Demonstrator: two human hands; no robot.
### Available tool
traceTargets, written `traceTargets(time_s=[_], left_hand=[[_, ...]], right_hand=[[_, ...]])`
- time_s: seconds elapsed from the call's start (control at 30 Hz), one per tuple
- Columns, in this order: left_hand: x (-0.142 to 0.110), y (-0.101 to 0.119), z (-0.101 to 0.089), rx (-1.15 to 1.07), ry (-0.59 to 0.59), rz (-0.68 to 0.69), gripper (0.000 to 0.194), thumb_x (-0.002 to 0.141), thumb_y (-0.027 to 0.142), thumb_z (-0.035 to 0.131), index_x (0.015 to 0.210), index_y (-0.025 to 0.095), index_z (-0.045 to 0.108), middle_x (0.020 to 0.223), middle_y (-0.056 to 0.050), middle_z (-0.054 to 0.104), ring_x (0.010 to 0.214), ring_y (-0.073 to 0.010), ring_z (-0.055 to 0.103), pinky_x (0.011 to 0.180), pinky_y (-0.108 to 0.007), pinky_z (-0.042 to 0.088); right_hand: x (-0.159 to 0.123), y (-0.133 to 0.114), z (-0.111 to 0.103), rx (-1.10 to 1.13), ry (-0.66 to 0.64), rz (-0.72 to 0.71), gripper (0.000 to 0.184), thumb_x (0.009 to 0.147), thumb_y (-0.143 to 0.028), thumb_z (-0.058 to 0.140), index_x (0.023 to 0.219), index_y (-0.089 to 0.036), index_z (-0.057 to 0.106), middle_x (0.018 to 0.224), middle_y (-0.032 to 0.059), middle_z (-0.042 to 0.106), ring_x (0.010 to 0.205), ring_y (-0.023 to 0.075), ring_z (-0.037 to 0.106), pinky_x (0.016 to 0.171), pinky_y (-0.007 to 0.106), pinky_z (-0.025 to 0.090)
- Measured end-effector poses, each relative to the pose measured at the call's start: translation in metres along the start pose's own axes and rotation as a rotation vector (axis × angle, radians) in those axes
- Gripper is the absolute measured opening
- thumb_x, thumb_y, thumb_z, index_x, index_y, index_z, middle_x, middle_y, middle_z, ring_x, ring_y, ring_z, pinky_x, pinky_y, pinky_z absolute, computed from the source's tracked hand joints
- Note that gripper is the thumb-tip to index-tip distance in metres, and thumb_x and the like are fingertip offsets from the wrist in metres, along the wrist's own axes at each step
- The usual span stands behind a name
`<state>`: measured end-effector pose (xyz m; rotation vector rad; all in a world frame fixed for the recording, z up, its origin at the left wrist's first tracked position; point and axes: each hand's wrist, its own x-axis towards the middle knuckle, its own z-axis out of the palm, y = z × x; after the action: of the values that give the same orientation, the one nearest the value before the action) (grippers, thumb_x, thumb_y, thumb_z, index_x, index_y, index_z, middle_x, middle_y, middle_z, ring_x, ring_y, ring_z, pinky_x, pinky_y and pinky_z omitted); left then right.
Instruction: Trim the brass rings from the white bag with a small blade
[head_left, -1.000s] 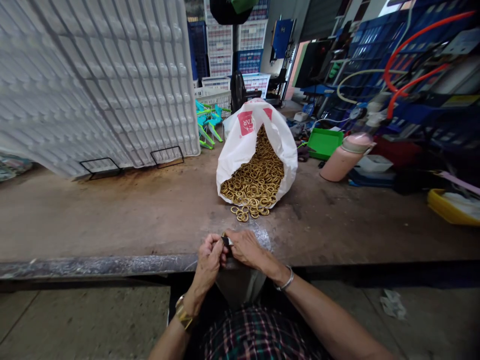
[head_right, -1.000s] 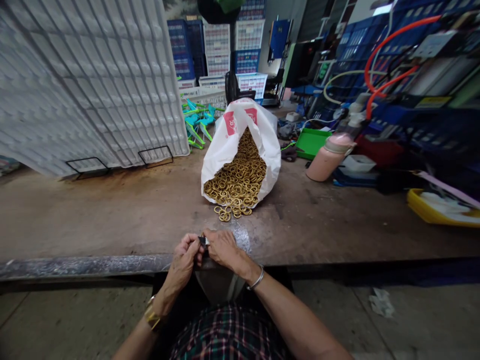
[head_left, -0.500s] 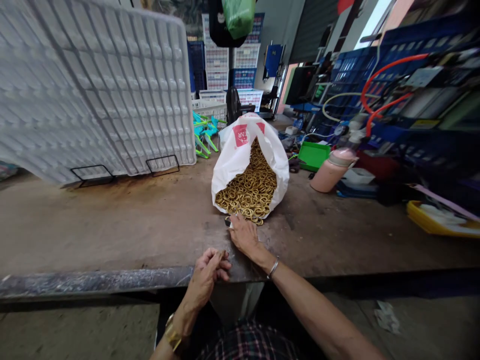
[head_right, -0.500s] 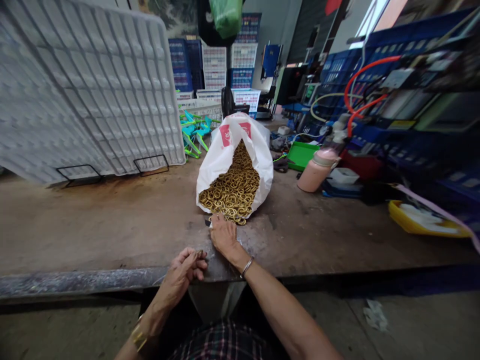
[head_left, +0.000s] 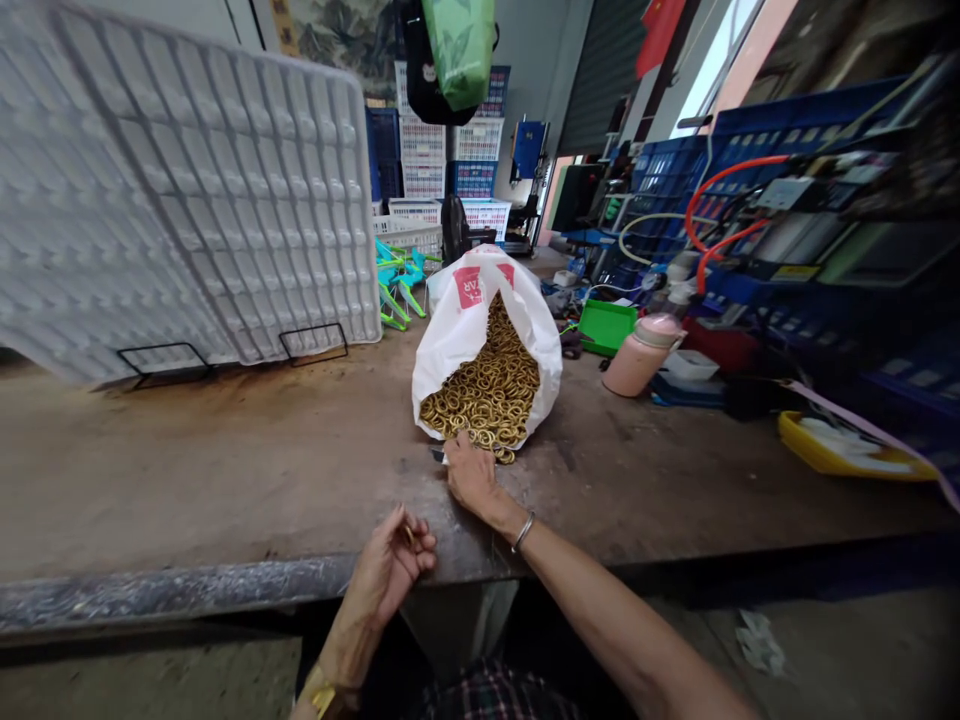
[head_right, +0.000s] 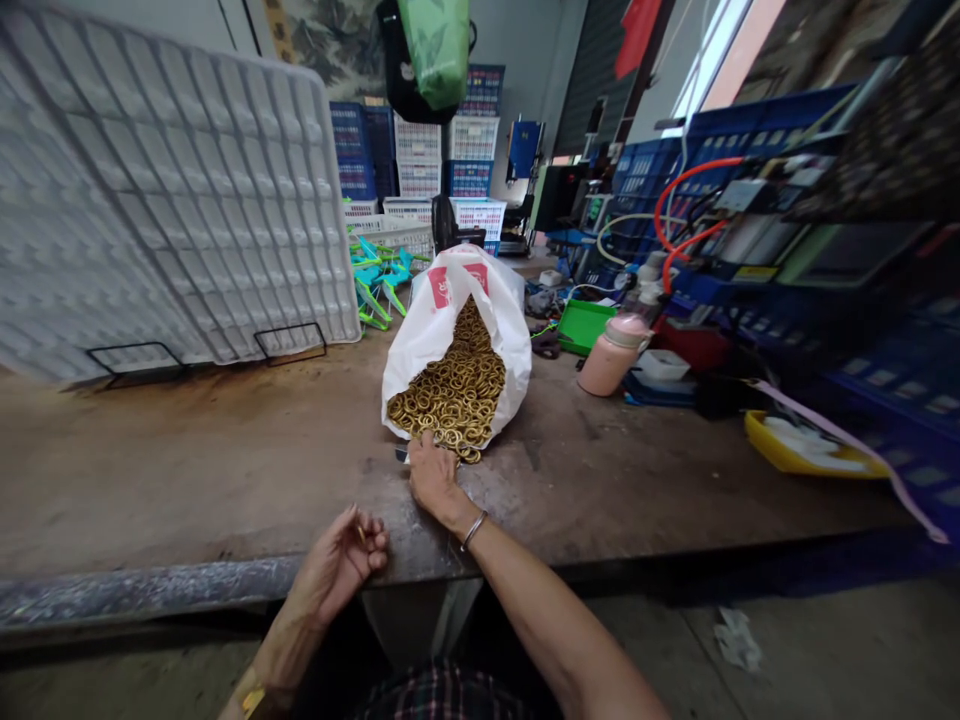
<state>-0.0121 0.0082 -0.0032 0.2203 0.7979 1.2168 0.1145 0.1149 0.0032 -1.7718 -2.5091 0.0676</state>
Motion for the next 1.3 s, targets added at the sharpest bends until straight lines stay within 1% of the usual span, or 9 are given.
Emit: traceTargets(time_s=[0.17, 0.3, 0.47, 0.57, 0.63, 0.8, 1.0, 1.1, 1.3], left_hand=[[0.0, -0.002, 0.005, 0.041, 0.077, 0.058, 0.027, 0.064, 0.031, 0.071, 0.066, 0.015, 0.049, 0.06, 0.002, 0.056, 0.055, -0.0106, 0.056, 0.045, -0.02, 0.04], [0.003, -0.001, 0.011, 0.147, 0.099, 0.121, 0.032, 0.06, 0.031, 0.071, 0.08, 0.017, 0.05, 0.055, 0.006, 0.053, 0.048, -0.0086, 0.051, 0.04, -0.017, 0.035], [0.012, 0.002, 0.017, 0.324, 0.182, 0.246, 0.041, 0.061, 0.034, 0.067, 0.094, 0.017, 0.049, 0.054, 0.006, 0.053, 0.042, -0.007, 0.046, 0.035, -0.015, 0.029], [0.016, 0.002, 0.018, 0.426, 0.179, 0.24, 0.043, 0.062, 0.035, 0.065, 0.096, 0.015, 0.051, 0.057, 0.005, 0.053, 0.04, -0.0051, 0.041, 0.033, -0.014, 0.026], [0.018, 0.001, 0.017, 0.464, 0.147, 0.216, 0.039, 0.063, 0.038, 0.066, 0.091, 0.014, 0.053, 0.057, 0.006, 0.051, 0.038, -0.0033, 0.037, 0.032, -0.014, 0.023], [0.015, -0.002, 0.011, 0.427, 0.091, 0.213, 0.034, 0.064, 0.044, 0.067, 0.075, 0.016, 0.05, 0.055, 0.008, 0.045, 0.035, -0.0004, 0.028, 0.033, -0.014, 0.016], [0.01, -0.004, 0.011, 0.456, 0.079, 0.245, 0.034, 0.067, 0.046, 0.065, 0.077, 0.016, 0.051, 0.057, 0.007, 0.045, 0.036, -0.0002, 0.026, 0.034, -0.014, 0.014], [0.008, -0.004, 0.013, 0.476, 0.08, 0.227, 0.035, 0.067, 0.047, 0.064, 0.076, 0.016, 0.051, 0.057, 0.008, 0.044, 0.035, -0.0001, 0.025, 0.034, -0.015, 0.013], [0.007, -0.002, 0.012, 0.509, 0.072, 0.183, 0.035, 0.067, 0.047, 0.063, 0.078, 0.017, 0.05, 0.057, 0.007, 0.046, 0.033, 0.0003, 0.023, 0.033, -0.015, 0.012]], right_hand=[[-0.003, 0.007, -0.004, 0.039, -0.012, -0.012, 0.024, 0.085, -0.019, 0.038, 0.105, -0.018, 0.05, 0.104, 0.0099, 0.048, 0.075, 0.0168, 0.057, 0.063, 0.028, 0.04], [-0.009, 0.014, -0.007, 0.136, 0.002, -0.076, 0.021, 0.083, -0.02, 0.042, 0.101, -0.019, 0.053, 0.101, 0.0067, 0.049, 0.08, 0.0161, 0.054, 0.067, 0.026, 0.037], [-0.02, 0.016, -0.003, 0.448, -0.009, -0.202, 0.012, 0.085, -0.02, 0.043, 0.084, -0.016, 0.055, 0.084, 0.0028, 0.051, 0.08, 0.0137, 0.048, 0.073, 0.024, 0.035], [-0.025, 0.013, -0.002, 0.658, -0.043, -0.258, 0.012, 0.084, -0.02, 0.044, 0.076, -0.015, 0.052, 0.076, 0.0003, 0.05, 0.075, 0.0128, 0.046, 0.07, 0.023, 0.034], [-0.027, 0.011, -0.004, 0.779, -0.068, -0.27, 0.012, 0.082, -0.02, 0.044, 0.074, -0.015, 0.052, 0.072, -0.0011, 0.05, 0.071, 0.012, 0.045, 0.067, 0.022, 0.033], [-0.029, 0.005, -0.004, 0.993, -0.124, -0.205, 0.013, 0.078, -0.022, 0.044, 0.069, -0.016, 0.051, 0.062, -0.0049, 0.044, 0.062, 0.0096, 0.04, 0.058, 0.02, 0.03], [-0.034, -0.002, 0.006, 1.084, -0.175, -0.117, 0.022, 0.081, -0.033, 0.042, 0.071, -0.016, 0.052, 0.058, -0.0054, 0.048, 0.054, 0.0084, 0.04, 0.053, 0.02, 0.031], [-0.036, -0.005, 0.007, 1.134, -0.182, -0.065, 0.021, 0.08, -0.032, 0.044, 0.068, -0.016, 0.052, 0.058, -0.005, 0.049, 0.055, 0.008, 0.041, 0.053, 0.019, 0.032], [-0.037, -0.007, 0.005, 1.208, -0.221, 0.035, 0.016, 0.076, -0.029, 0.045, 0.068, -0.017, 0.052, 0.055, -0.0062, 0.047, 0.049, 0.007, 0.037, 0.049, 0.019, 0.029]])
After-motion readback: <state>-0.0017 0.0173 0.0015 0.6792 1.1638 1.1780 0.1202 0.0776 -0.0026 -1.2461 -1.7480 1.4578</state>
